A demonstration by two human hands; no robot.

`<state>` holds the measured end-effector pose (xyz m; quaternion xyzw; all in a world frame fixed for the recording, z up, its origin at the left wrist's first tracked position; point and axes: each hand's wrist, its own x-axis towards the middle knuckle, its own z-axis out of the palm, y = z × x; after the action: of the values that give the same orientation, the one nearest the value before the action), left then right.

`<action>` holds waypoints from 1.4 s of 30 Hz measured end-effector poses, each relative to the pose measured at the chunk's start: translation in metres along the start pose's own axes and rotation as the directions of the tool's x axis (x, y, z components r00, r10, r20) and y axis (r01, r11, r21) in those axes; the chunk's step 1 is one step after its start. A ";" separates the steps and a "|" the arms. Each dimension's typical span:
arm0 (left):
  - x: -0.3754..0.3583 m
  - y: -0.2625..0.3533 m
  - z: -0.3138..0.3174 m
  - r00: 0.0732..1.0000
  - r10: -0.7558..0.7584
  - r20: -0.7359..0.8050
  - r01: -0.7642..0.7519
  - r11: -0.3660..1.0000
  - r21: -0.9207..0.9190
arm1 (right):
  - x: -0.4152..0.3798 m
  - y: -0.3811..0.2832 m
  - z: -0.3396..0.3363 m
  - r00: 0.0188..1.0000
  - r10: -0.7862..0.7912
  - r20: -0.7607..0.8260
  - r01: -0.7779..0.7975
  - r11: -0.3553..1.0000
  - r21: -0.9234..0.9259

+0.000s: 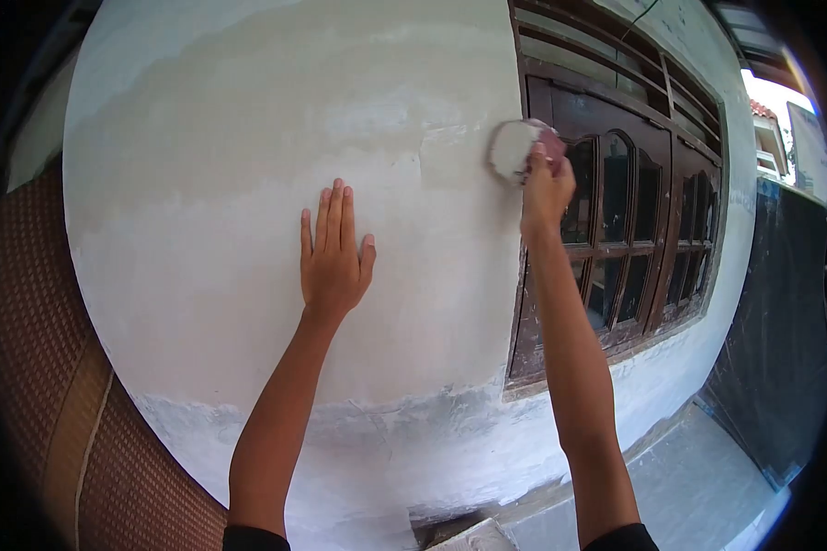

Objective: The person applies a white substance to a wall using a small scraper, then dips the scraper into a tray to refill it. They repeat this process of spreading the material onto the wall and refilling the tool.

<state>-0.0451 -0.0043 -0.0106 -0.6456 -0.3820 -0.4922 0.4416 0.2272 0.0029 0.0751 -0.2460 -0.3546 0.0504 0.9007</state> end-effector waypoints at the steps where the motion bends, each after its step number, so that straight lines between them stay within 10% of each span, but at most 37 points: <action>1: 0.001 0.000 0.000 1.000 0.000 0.000 0.000 1.000 -0.003 | -0.010 0.005 0.004 0.985 -0.090 0.148 0.103 0.991 -0.084; 10: -0.001 0.000 0.001 1.000 -0.008 0.011 0.007 1.000 0.007 | -0.013 0.004 -0.010 0.986 -0.051 0.160 0.035 0.995 0.098; 14: -0.003 0.000 0.001 1.000 0.002 0.015 -0.002 1.000 0.014 | -0.015 0.025 -0.010 0.963 -0.145 0.227 0.206 0.939 -0.276; 20: -0.003 -0.001 0.000 1.000 -0.003 0.003 0.003 1.000 0.007 | -0.019 0.012 -0.024 0.994 -0.037 0.102 0.031 0.998 0.057; 22: -0.005 0.000 0.001 1.000 0.005 0.004 -0.005 1.000 0.004 | -0.024 0.032 -0.026 0.901 -0.313 0.301 0.407 0.849 -0.336; 26: -0.006 0.000 0.000 1.000 -0.007 0.003 0.007 1.000 0.007 | 0.011 0.027 -0.047 0.999 -0.036 -0.009 0.035 0.995 -0.094; 31: -0.007 0.001 0.002 1.000 0.010 -0.017 -0.010 1.000 0.008 | -0.006 0.042 -0.035 0.900 -0.257 0.353 0.320 0.938 -0.134; 36: -0.008 0.003 -0.001 1.000 -0.018 -0.014 0.018 0.999 0.046 | 0.017 0.022 -0.048 0.997 -0.028 0.075 0.036 0.993 -0.111; 38: -0.008 0.003 -0.001 1.000 -0.009 -0.026 0.010 0.999 0.045 | 0.009 0.015 -0.045 0.987 -0.045 0.152 0.016 0.983 0.182; 42: -0.007 0.004 -0.003 1.000 -0.002 -0.025 0.003 0.999 0.046 | 0.032 0.025 -0.044 0.950 -0.084 0.302 0.152 0.966 -0.209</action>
<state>-0.0444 -0.0088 -0.0180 -0.6285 -0.3884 -0.4921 0.4603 0.2819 0.0153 0.0553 -0.3166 -0.5008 -0.0094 0.8055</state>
